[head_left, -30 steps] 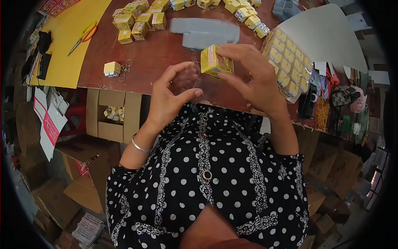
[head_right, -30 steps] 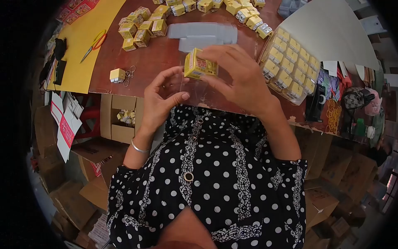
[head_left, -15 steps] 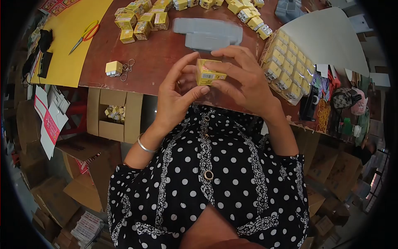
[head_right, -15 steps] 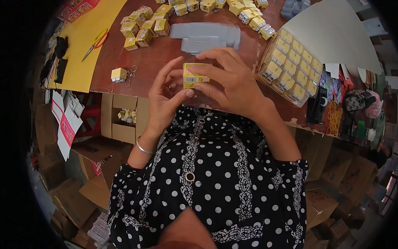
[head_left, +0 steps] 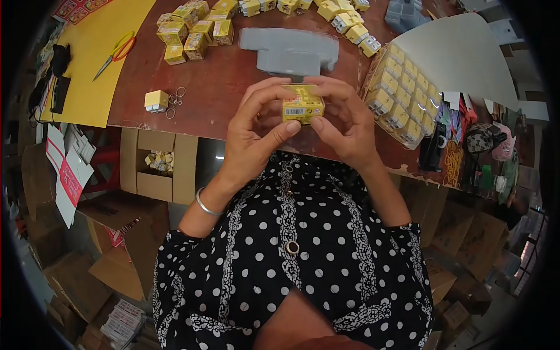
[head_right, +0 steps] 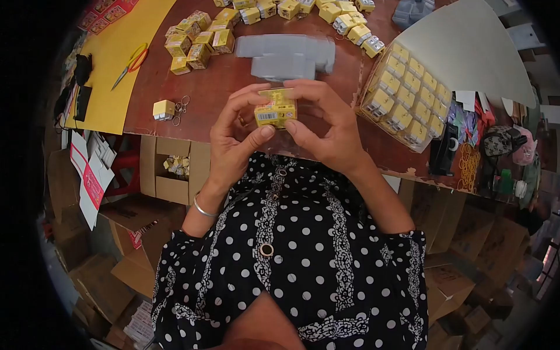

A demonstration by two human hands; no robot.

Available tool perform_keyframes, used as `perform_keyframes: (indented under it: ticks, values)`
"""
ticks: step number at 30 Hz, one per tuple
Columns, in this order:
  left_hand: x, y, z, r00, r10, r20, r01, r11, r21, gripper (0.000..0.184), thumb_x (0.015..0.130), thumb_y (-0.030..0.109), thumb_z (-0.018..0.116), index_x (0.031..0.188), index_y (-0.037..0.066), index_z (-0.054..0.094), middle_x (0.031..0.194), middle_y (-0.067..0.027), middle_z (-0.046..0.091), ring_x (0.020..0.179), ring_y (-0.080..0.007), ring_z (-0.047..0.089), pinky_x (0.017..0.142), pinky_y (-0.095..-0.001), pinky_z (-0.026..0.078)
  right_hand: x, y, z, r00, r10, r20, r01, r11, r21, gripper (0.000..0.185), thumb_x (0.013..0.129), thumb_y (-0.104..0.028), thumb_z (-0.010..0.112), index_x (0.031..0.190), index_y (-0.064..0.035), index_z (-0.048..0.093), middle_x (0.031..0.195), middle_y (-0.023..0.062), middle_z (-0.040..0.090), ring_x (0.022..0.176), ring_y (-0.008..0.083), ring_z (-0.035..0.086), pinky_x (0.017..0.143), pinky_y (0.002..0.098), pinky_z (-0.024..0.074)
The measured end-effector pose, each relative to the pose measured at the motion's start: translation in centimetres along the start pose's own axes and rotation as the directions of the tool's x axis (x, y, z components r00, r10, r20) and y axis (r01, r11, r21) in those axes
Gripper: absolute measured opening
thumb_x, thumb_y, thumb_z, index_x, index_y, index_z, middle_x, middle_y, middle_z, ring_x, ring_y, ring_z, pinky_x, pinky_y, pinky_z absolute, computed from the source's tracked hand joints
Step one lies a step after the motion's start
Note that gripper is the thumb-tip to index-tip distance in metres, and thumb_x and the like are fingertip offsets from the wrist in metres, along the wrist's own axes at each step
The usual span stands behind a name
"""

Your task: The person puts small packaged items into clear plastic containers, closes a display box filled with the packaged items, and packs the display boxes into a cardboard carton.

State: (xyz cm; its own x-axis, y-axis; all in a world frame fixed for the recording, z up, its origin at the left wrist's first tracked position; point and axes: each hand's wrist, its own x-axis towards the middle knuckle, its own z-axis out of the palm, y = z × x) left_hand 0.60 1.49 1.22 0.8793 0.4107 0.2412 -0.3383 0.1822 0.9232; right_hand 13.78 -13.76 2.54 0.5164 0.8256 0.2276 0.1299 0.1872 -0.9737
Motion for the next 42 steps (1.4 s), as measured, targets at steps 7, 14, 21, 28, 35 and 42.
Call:
perform_keyframes:
  ticks: [7,14,21,28,35,42]
  values:
    - [0.2,0.2,0.7,0.999,-0.031,0.038,0.032,0.998,-0.045,0.037,0.089,-0.002,0.071,0.123,0.002,0.056,0.141,-0.0107,0.046,0.118,-0.0222,0.062,0.097,-0.0315,0.054,0.1,0.0,-0.1,0.973,-0.231,-0.026,0.230,0.973,-0.018,0.030,0.088,0.002,0.063,0.116,0.0020,0.053,0.132,0.0200,0.054,0.130,0.0269,0.052,0.109,0.0408,0.0427]
    - [0.5,0.3,1.5,0.998,-0.046,0.035,0.052,0.984,-0.172,0.050,0.087,-0.002,0.073,0.130,0.003,0.048,0.139,-0.0115,0.050,0.118,-0.0230,0.062,0.096,-0.0320,0.055,0.8,-0.5,-2.1,0.952,-0.297,0.076,0.299,0.954,-0.016,0.028,0.084,0.003,0.070,0.108,-0.0001,0.056,0.121,0.0138,0.059,0.119,0.0236,0.055,0.113,0.0421,0.0366]
    - [0.3,0.7,1.6,0.999,-0.038,0.033,0.035,0.995,0.090,0.060,0.086,-0.002,0.075,0.137,0.004,0.044,0.137,-0.0099,0.053,0.115,-0.0189,0.063,0.095,-0.0297,0.054,0.6,-2.4,-1.5,1.000,0.012,0.015,-0.011,0.999,-0.034,0.021,0.084,0.004,0.075,0.101,0.0019,0.063,0.111,0.0093,0.061,0.113,0.0164,0.058,0.101,0.0325,0.0475]
    - [0.3,0.9,2.0,0.993,-0.106,0.045,0.104,0.993,0.050,0.059,0.087,-0.005,0.072,0.138,0.005,0.045,0.133,-0.0075,0.055,0.113,-0.0178,0.064,0.094,-0.0290,0.054,0.7,-2.0,-1.6,0.997,0.051,-0.050,-0.049,0.998,0.037,0.009,0.089,0.005,0.070,0.097,0.0040,0.066,0.106,0.0096,0.063,0.099,0.0128,0.064,0.089,0.0261,0.0530]
    - [0.1,0.8,2.0,0.988,-0.149,0.052,0.148,0.989,0.010,0.056,0.089,-0.003,0.071,0.139,0.005,0.045,0.134,-0.0077,0.055,0.113,-0.0180,0.064,0.094,-0.0287,0.054,0.6,-1.6,-1.6,0.998,0.015,-0.056,-0.015,1.000,0.008,0.006,0.091,0.003,0.068,0.097,0.0044,0.067,0.103,0.0097,0.064,0.095,0.0117,0.063,0.084,0.0248,0.0523]
    - [0.2,-0.3,1.9,1.000,-0.011,0.021,0.009,0.998,0.066,0.035,0.092,0.000,0.069,0.126,0.005,0.060,0.138,-0.0110,0.050,0.122,-0.0174,0.057,0.099,-0.0296,0.050,0.6,-0.7,-2.2,0.964,-0.261,0.056,0.264,0.899,-0.350,0.009,0.091,0.002,0.068,0.100,0.0027,0.068,0.111,0.0114,0.065,0.104,0.0167,0.062,0.090,0.0295,0.0504]
